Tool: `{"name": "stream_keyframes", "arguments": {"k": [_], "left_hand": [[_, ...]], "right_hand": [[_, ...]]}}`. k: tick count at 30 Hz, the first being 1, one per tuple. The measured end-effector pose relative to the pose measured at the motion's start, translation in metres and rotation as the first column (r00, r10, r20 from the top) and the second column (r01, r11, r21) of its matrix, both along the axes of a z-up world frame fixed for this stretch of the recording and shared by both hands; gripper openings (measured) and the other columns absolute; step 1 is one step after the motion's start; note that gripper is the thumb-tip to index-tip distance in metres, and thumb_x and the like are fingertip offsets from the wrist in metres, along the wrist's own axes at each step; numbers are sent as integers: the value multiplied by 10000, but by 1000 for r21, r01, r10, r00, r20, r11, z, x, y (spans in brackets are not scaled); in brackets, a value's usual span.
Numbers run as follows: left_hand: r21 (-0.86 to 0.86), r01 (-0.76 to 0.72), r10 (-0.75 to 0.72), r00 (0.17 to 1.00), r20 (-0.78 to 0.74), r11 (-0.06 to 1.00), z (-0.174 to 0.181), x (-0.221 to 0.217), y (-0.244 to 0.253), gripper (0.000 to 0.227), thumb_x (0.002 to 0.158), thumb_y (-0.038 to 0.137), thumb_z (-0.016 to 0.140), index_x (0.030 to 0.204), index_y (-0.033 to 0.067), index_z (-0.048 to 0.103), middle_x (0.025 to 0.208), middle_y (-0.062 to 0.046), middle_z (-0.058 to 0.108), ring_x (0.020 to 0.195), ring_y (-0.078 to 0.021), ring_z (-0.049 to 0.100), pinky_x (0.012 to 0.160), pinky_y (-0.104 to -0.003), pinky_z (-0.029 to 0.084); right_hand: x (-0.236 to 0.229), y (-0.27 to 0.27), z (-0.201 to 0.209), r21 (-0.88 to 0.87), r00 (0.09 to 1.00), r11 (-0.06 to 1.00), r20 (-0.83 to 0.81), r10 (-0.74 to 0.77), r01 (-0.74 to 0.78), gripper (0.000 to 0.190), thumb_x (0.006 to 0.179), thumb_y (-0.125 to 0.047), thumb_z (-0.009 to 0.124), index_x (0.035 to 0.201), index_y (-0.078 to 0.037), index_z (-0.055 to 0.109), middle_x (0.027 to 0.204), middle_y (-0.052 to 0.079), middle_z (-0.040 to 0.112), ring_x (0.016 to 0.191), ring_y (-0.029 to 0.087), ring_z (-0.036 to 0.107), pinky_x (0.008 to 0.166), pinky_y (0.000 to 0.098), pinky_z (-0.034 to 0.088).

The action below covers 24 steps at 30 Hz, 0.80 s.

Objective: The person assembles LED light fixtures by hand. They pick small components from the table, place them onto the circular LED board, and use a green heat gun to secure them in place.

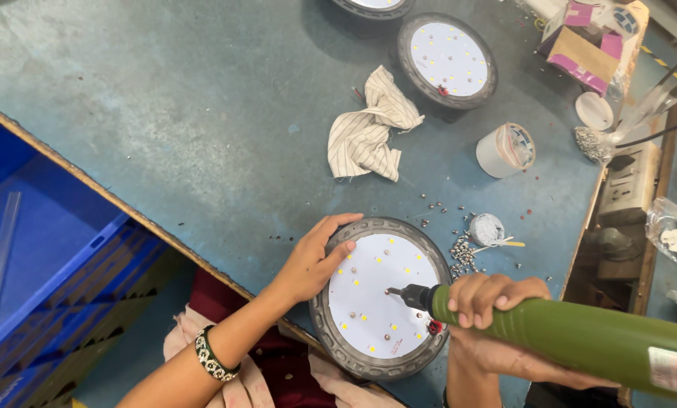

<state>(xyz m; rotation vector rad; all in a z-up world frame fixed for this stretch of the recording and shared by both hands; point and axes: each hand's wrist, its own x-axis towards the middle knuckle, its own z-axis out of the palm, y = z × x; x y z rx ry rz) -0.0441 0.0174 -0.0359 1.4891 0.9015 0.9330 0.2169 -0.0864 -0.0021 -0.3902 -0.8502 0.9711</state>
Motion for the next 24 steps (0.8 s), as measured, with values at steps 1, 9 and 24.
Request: {"name": "stream_keyframes", "arguments": {"k": [1, 9, 24], "left_hand": [[-3, 4, -4, 1000, 12, 1000, 3, 0, 1, 432, 975, 261, 595, 1380, 112, 582, 1289, -123, 641, 1206, -279, 638, 1013, -363, 488], [567, 68, 97, 962, -256, 821, 31, 0, -29, 247, 831, 266, 762, 1036, 143, 700, 1165, -64, 631, 1215, -289, 528, 1026, -494, 336], [514, 123, 87, 926, -366, 849, 30, 19, -38, 72, 815, 235, 786, 830, 169, 762, 1014, 66, 677, 1160, -193, 566, 1029, -497, 356]], "right_hand": [[-1, 0, 1, -2, 1000, 1000, 16, -3, 3, 1201, 616, -1077, 259, 882, 64, 522, 616, 164, 546, 520, 245, 507, 537, 386, 463], [0, 1, 5, -35, 998, 999, 66, -2, 4, 1230, 587, -1086, 257, 921, 64, 539, 628, 159, 548, 555, 274, 508, 538, 402, 472], [8, -8, 3, -55, 997, 998, 75, 33, -29, 1195, 607, -1075, 315, 914, 58, 539, 663, 167, 542, 594, 266, 486, 567, 411, 428]]}}
